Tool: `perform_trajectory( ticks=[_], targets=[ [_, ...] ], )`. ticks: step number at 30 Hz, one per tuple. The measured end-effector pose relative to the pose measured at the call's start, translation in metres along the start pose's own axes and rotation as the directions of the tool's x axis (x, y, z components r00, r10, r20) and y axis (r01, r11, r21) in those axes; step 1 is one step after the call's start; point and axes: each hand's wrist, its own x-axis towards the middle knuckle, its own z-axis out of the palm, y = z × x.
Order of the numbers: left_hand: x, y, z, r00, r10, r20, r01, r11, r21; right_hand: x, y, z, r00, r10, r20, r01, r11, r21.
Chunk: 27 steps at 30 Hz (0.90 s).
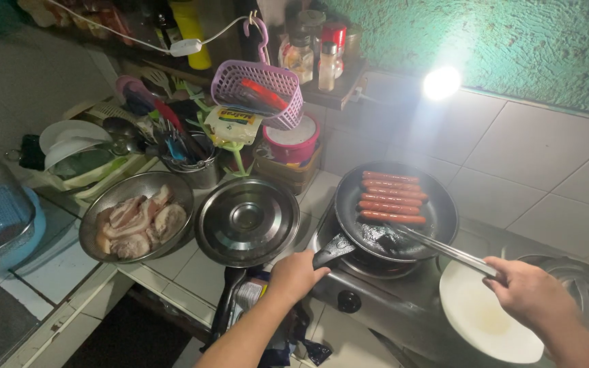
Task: Fry sausages in a pan on a stove and remove them when cooked.
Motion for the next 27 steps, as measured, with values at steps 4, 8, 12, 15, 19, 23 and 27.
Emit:
perform_trajectory(
  ticks=[4, 8, 12, 15, 19, 23, 27],
  targets=[
    [-0.006, 0.003, -0.006, 0.999, 0.029, -0.028, -0.029, 1.0, 0.004, -0.004, 0.0, 0.003, 0.995, -0.01, -0.095, 0.009, 1.0, -0.015],
    [-0.005, -0.003, 0.003, 0.997, 0.042, -0.062, -0.042, 0.999, 0.01, 0.007, 0.011, 0.045, 0.983, -0.028, -0.183, 0.034, 0.999, 0.026],
    [-0.005, -0.009, 0.003, 0.999, 0.013, -0.033, -0.012, 1.0, 0.004, -0.018, 0.001, 0.003, 0.998, 0.006, -0.065, -0.006, 1.0, -0.012],
    [-0.001, -0.017, 0.017, 0.993, 0.039, -0.113, -0.037, 0.999, 0.021, -0.016, 0.0, 0.009, 0.984, 0.001, -0.177, 0.006, 0.999, 0.04],
    [0.002, -0.017, 0.015, 0.993, 0.014, -0.117, -0.01, 0.999, 0.038, -0.006, -0.019, 0.012, 0.951, -0.003, -0.31, 0.022, 0.998, 0.057],
    [0.006, -0.021, 0.01, 0.994, 0.015, -0.11, -0.014, 1.0, 0.015, 0.0, -0.024, 0.02, 0.972, -0.023, -0.236, 0.034, 0.999, 0.042],
    [0.013, -0.03, 0.009, 0.986, 0.059, -0.153, -0.052, 0.997, 0.048, -0.01, -0.01, 0.019, 0.972, -0.039, -0.23, 0.07, 0.989, 0.129]
  ],
)
